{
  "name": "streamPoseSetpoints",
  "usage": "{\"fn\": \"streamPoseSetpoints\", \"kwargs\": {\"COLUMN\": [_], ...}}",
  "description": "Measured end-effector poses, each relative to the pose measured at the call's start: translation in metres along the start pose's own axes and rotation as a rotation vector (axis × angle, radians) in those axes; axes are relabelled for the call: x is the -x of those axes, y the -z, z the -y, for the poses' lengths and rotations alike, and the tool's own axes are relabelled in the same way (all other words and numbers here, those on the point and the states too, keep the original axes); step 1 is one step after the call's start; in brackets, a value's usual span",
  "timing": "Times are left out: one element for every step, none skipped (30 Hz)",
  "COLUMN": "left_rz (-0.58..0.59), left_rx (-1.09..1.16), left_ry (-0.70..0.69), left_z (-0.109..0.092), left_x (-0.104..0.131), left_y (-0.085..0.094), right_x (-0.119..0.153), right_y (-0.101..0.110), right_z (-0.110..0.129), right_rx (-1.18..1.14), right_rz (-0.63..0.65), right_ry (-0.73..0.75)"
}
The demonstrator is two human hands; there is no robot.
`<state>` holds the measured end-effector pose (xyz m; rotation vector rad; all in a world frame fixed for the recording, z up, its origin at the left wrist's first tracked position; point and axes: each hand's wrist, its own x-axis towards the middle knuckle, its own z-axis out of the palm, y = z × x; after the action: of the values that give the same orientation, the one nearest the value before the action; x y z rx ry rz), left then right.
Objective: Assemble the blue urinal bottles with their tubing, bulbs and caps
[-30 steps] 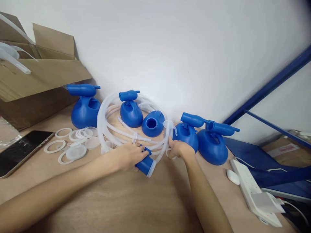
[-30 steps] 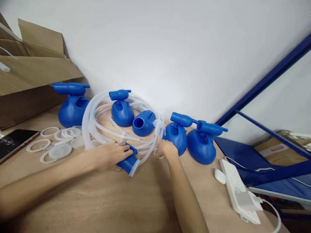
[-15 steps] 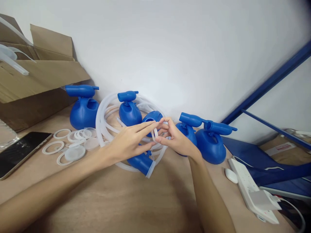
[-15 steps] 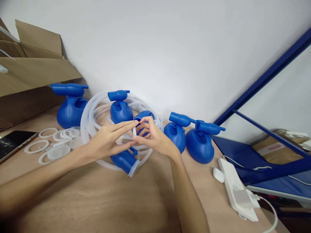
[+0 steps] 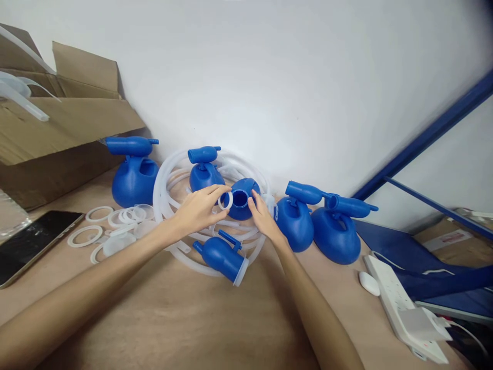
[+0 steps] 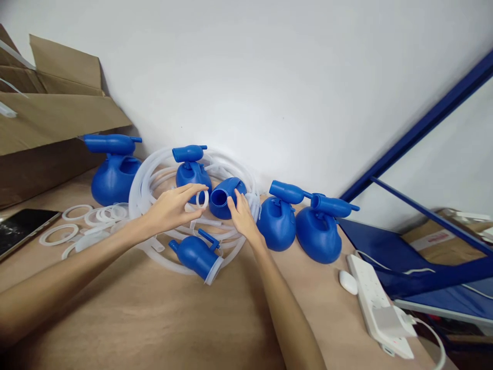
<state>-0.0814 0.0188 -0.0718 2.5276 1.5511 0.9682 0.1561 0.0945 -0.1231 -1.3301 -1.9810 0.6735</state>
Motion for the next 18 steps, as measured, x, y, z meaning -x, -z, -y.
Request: {"fn": "streamPoseSetpoints", "kwargs": {"left_rz": [0.003,0.001,0.002,0.004,0.010,0.014,0.017,0.021,0.027,0.033,0.039,0.043,0.046,0.044,0.040,0.036,0.033,0.031], "left_rx": [0.007,0.018,0.029,0.038,0.043,0.043,0.039,0.032,0.025,0.022,0.024,0.032,0.042,0.053,0.062,0.068,0.071,0.071], "left_ry": [-0.010,-0.023,-0.037,-0.049,-0.058,-0.064,-0.066,-0.065,-0.062,-0.056,-0.049,-0.040,-0.034,-0.028,-0.024,-0.022,-0.020,-0.019], "left_z": [0.002,0.004,0.006,0.008,0.009,0.010,0.011,0.012,0.013,0.014,0.015,0.016,0.016,0.016,0.017,0.016,0.016,0.016], "left_x": [0.000,-0.001,-0.001,-0.001,-0.001,-0.001,-0.001,-0.001,-0.001,-0.001,-0.002,-0.002,-0.002,-0.002,-0.002,-0.002,-0.002,-0.002], "left_y": [-0.002,-0.004,-0.006,-0.008,-0.010,-0.011,-0.012,-0.013,-0.014,-0.014,-0.014,-0.014,-0.014,-0.014,-0.013,-0.013,-0.012,-0.012], "right_x": [-0.001,-0.001,-0.001,0.000,0.000,0.001,0.002,0.003,0.003,0.004,0.004,0.004,0.004,0.004,0.004,0.004,0.005,0.004], "right_y": [-0.003,-0.006,-0.007,-0.008,-0.008,-0.008,-0.008,-0.008,-0.008,-0.008,-0.009,-0.009,-0.009,-0.010,-0.010,-0.011,-0.012,-0.014], "right_z": [-0.003,-0.005,-0.005,-0.004,-0.002,-0.001,0.001,0.003,0.005,0.006,0.007,0.007,0.008,0.008,0.008,0.008,0.007,0.006], "right_rx": [0.006,0.011,0.019,0.027,0.036,0.044,0.052,0.061,0.069,0.077,0.085,0.093,0.100,0.108,0.115,0.122,0.128,0.134], "right_rz": [0.012,0.014,0.014,0.014,0.014,0.017,0.021,0.026,0.031,0.034,0.037,0.040,0.041,0.043,0.044,0.044,0.044,0.042], "right_ry": [0.007,0.022,0.040,0.057,0.072,0.084,0.093,0.100,0.106,0.111,0.116,0.120,0.124,0.127,0.130,0.134,0.136,0.141]}}
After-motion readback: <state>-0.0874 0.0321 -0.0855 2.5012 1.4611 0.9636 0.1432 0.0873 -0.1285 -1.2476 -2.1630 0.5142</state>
